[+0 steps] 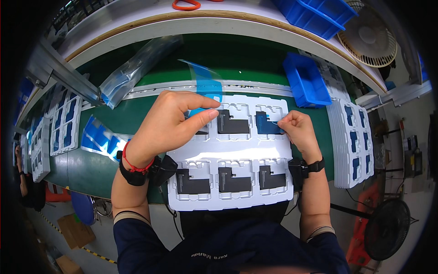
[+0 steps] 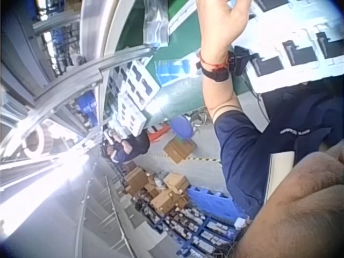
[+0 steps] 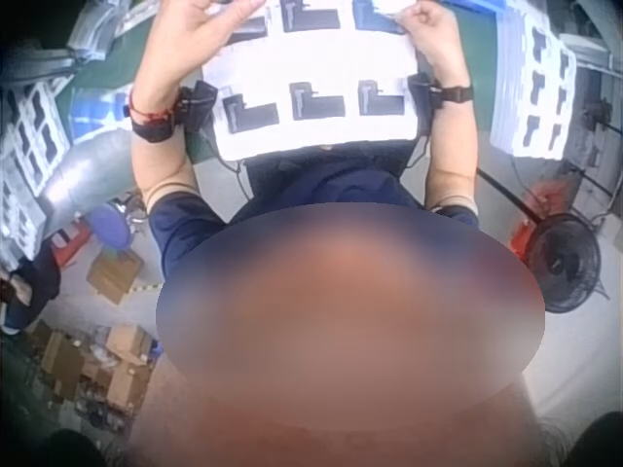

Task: The recorder is seen peeling adhesive backing from small blue components and applying them to electronic parts in a tray.

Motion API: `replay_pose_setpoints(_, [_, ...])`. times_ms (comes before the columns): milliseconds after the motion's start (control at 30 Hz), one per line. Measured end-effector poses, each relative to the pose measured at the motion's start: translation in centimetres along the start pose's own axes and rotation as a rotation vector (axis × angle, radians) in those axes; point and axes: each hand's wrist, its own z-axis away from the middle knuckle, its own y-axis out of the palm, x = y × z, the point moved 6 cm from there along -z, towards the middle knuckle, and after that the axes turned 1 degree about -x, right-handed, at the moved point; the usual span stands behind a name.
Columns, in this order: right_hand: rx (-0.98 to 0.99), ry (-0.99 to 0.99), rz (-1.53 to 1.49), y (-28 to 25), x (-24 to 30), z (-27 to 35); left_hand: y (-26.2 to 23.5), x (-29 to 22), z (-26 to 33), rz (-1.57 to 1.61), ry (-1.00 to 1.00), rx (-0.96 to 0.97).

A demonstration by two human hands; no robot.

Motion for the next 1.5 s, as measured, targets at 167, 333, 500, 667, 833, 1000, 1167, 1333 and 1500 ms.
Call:
replay_pose_setpoints(167, [-0.052, -0.058, 0.151, -0.2, -0.7, -0.4, 0.0, -0.1, 0.0, 0.009, 0.005, -0.004])
replay_pose_setpoints(333, [-0.085, -0.087, 0.23, 0.0, -0.3, -0.2, 0.0, -0.2, 0.2, 0.018, -0.03, 0.011])
replay_pose_setpoints(500, [-0.12, -0.136, 0.375, 0.3, 0.5, 0.0, -0.1, -0.5, 0.2, -0.008, 0.009, -0.004])
replay_pose_setpoints(667, [-0.234, -0.226, 0.64, 0.8, 3.5, 1.1, 0.0, -0.7, 0.3, -0.012, -0.004, -0.001])
replay_pose_setpoints(833, [-0.519, -0.258, 0.712, -2.3, 6.2, 3.7, 0.6, -1.5, 0.1, 0.042, 0.097, -0.036])
replay_pose_setpoints(1000, [-0.247, -0.409, 0.144, 1.6, 7.0, 7.1, 2.9, -2.5, 1.0, 0.123, 0.107, 0.113])
replay_pose_setpoints(1167, [-0.103, -0.551, 0.029, 5.9, 9.7, 10.7, 5.6, -4.6, 2.4, 0.199, 0.089, 0.331])
replay_pose_setpoints(1333, [-0.037, -0.582, 0.064, 6.4, 9.2, 11.2, 6.7, -4.7, 2.7, 0.195, 0.146, 0.337])
replay_pose_setpoints(1500, [-0.078, -0.625, 0.068, 6.2, 9.3, 11.5, 6.8, -4.7, 2.5, 0.265, 0.164, 0.287])
